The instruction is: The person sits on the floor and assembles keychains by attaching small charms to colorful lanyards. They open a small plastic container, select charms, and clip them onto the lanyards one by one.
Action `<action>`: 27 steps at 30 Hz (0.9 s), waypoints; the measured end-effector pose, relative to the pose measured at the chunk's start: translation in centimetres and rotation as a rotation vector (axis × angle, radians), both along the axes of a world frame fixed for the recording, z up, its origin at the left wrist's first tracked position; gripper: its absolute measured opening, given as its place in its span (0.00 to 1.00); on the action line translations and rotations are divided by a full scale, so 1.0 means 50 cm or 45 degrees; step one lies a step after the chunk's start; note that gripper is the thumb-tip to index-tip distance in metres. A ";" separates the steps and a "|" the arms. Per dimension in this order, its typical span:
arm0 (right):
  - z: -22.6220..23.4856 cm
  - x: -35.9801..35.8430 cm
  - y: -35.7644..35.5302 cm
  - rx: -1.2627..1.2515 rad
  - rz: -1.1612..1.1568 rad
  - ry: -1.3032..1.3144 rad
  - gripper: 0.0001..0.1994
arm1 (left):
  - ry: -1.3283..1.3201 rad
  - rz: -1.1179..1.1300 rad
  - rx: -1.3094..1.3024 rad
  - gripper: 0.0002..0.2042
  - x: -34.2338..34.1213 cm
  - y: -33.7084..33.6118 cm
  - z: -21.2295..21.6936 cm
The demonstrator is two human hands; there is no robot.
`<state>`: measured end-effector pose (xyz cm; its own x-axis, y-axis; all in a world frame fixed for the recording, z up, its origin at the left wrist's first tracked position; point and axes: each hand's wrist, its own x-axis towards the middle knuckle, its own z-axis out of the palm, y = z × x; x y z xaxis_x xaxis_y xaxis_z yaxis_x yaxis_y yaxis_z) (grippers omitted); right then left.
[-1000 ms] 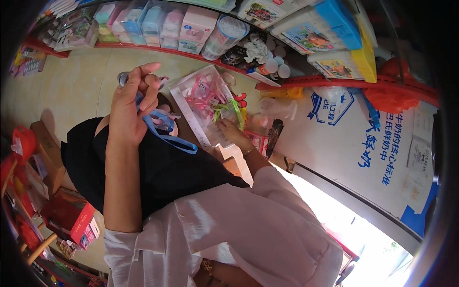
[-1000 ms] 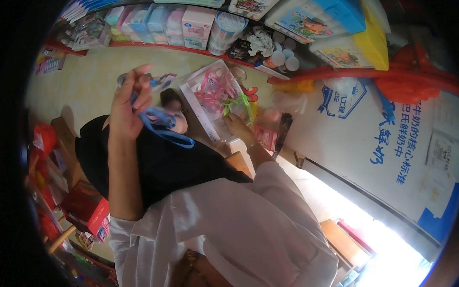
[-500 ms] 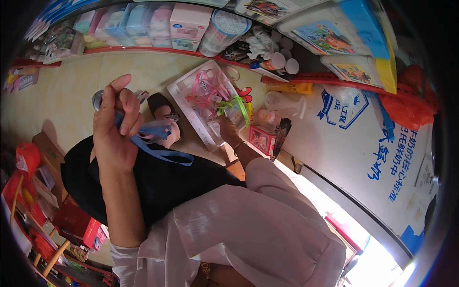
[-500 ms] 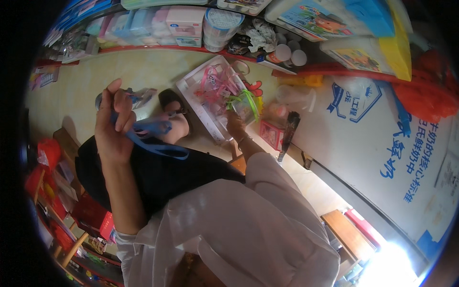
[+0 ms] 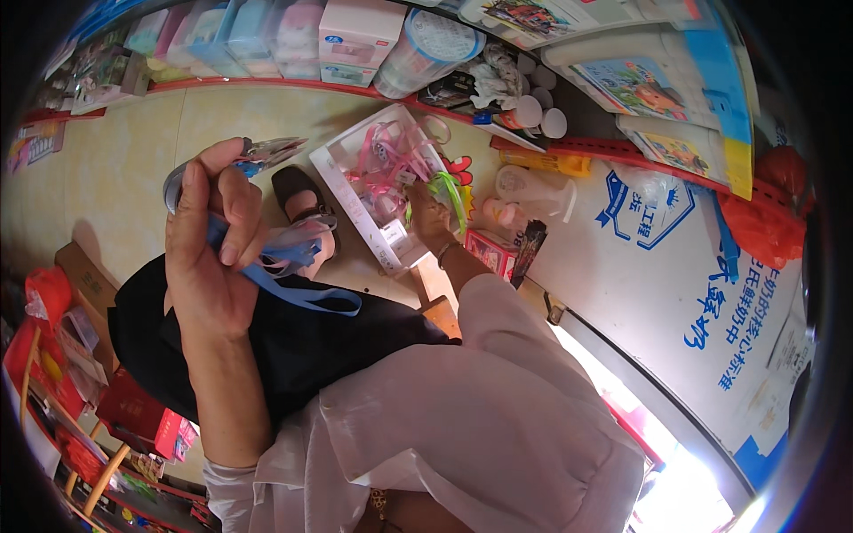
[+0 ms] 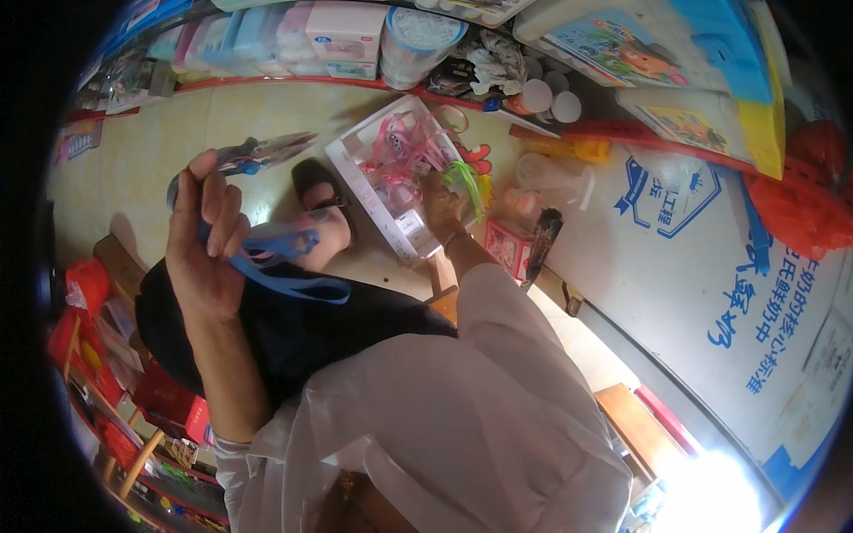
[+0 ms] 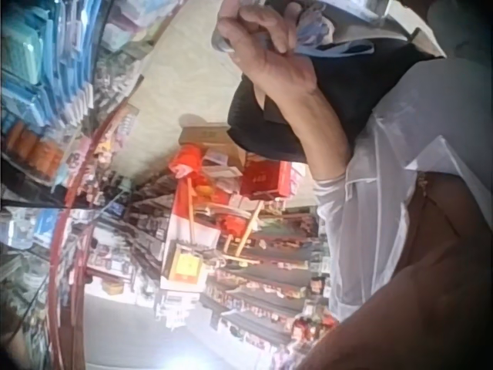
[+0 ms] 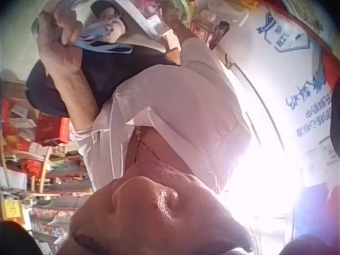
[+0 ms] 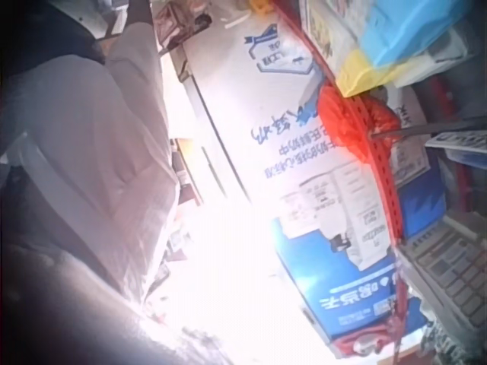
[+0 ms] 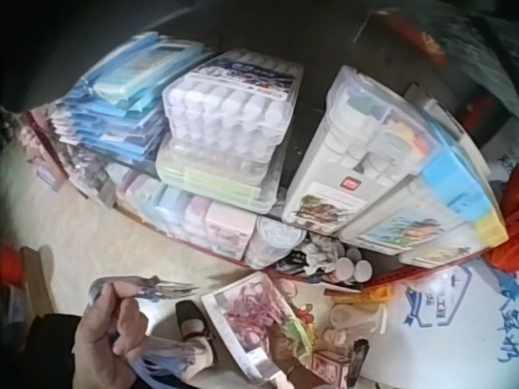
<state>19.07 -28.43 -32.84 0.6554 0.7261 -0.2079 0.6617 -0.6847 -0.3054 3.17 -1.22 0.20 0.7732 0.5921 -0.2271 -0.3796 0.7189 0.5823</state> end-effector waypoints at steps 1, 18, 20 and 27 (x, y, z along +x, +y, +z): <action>0.020 0.011 0.003 -0.074 0.116 -0.058 0.14 | 0.004 0.004 0.001 0.17 0.000 0.000 0.001; 0.157 0.069 -0.127 0.023 0.082 0.168 0.13 | 0.080 0.062 0.057 0.16 -0.013 -0.011 0.013; 0.163 0.070 -0.145 0.229 0.170 0.160 0.14 | 0.123 0.071 0.072 0.16 -0.015 -0.005 0.014; 0.215 0.095 -0.121 0.525 0.192 0.355 0.08 | 0.107 0.098 0.035 0.17 -0.022 -0.006 0.008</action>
